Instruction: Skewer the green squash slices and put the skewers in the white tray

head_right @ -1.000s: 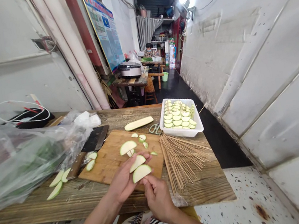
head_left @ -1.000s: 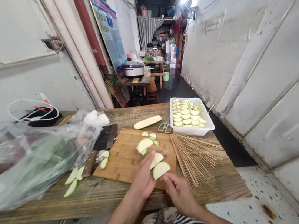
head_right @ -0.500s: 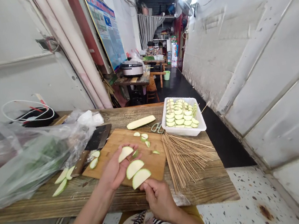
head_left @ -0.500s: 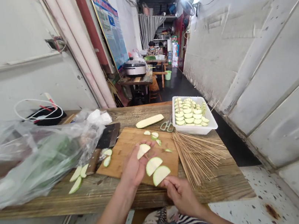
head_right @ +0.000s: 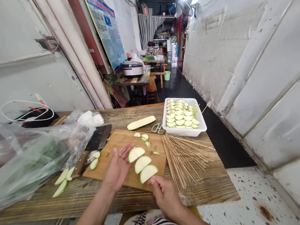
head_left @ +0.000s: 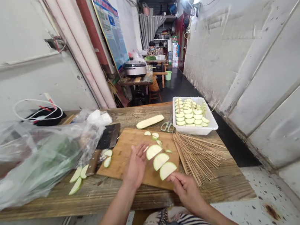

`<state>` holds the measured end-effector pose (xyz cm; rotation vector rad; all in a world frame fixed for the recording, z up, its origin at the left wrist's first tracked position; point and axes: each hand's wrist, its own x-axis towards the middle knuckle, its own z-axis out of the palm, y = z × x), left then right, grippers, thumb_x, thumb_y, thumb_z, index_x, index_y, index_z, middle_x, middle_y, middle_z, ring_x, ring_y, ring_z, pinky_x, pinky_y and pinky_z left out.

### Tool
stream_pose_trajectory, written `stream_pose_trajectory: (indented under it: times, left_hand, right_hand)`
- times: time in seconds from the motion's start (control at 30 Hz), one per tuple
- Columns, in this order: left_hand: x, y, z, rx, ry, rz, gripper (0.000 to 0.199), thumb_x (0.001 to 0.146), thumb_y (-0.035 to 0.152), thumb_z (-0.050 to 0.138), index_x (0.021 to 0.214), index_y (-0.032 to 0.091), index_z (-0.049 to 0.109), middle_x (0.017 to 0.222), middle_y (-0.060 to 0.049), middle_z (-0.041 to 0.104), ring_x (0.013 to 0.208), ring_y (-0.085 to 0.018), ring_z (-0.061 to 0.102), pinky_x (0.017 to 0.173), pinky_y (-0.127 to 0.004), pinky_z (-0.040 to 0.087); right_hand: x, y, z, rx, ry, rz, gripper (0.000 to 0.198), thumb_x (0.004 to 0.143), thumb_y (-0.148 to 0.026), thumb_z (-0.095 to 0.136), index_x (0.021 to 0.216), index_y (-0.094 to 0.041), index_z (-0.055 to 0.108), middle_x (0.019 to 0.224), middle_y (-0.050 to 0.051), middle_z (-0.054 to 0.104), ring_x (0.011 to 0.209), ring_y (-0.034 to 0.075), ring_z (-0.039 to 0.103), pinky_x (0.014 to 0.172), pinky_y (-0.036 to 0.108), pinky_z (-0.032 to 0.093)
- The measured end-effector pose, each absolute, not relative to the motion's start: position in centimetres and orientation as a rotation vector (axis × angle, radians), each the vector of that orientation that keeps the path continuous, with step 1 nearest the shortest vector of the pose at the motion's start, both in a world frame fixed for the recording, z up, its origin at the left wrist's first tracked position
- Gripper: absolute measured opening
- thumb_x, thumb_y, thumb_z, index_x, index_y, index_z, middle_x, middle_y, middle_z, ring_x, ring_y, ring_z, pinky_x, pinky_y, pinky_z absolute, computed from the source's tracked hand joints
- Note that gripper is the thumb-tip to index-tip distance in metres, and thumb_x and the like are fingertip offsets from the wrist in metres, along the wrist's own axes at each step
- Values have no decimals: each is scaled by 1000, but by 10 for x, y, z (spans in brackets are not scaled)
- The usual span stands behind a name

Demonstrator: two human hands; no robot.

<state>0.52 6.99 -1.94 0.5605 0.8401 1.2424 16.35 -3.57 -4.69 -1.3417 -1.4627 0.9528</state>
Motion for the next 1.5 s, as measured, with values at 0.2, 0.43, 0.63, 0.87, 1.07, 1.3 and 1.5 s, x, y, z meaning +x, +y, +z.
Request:
stream_pose_trajectory:
  times: [0.2, 0.43, 0.63, 0.87, 1.07, 1.3, 1.5]
  left_hand:
    - [-32, 101, -67, 1198, 1341, 1291, 41, 58, 30, 77, 96, 19, 68, 109, -10, 65, 118, -27, 48, 106, -35, 26]
    - [-24, 125, -81, 1952, 1479, 815, 56, 63, 34, 71, 114, 14, 58, 131, -17, 52, 125, -31, 42, 106, -45, 25]
    - [-16, 121, -81, 2174, 1570, 680, 43, 74, 26, 58, 116, 15, 56, 126, -17, 55, 121, -31, 47, 102, -43, 32]
    - [1, 114, -71, 1988, 1449, 928, 45, 67, 10, 56, 112, 12, 60, 131, -20, 50, 129, -32, 36, 109, -42, 21]
    - [-3, 107, -38, 982, 1042, 1154, 33, 71, 14, 62, 104, 20, 62, 123, -9, 59, 127, -24, 42, 107, -37, 29]
    - [-14, 100, -17, 217, 622, 1066, 28, 88, 20, 38, 98, 4, 59, 111, -25, 61, 114, -32, 54, 90, -47, 49]
    - [-14, 97, -15, 144, 641, 1109, 32, 91, 28, 37, 105, 6, 56, 117, -27, 57, 115, -33, 53, 85, -45, 53]
  right_hand:
    - [192, -36, -57, -1394, -1249, 980, 34, 90, -44, 43, 77, -15, 57, 52, -7, 30, 47, 10, 28, 45, 21, 22]
    - [194, -42, -60, -1411, -1240, 1027, 34, 89, -43, 44, 78, -14, 58, 51, -7, 31, 46, 9, 28, 44, 21, 21]
    - [194, -44, -66, -1400, -1231, 1065, 32, 89, -41, 44, 78, -14, 58, 52, -8, 29, 47, 9, 27, 44, 20, 20]
    - [194, -42, -65, -1414, -1254, 1041, 33, 89, -41, 44, 78, -14, 59, 52, -7, 31, 47, 9, 29, 45, 20, 21]
    - [191, -45, -57, -1367, -1325, 1071, 31, 90, -38, 43, 77, -15, 58, 50, -8, 28, 45, 9, 26, 43, 20, 20]
    - [180, -46, -44, -1294, -1675, 974, 31, 92, -29, 39, 75, -14, 61, 54, -4, 42, 49, 9, 39, 49, 19, 30]
    - [180, -47, -44, -1340, -1736, 903, 31, 92, -29, 39, 76, -14, 62, 54, -4, 45, 47, 9, 40, 48, 18, 31]
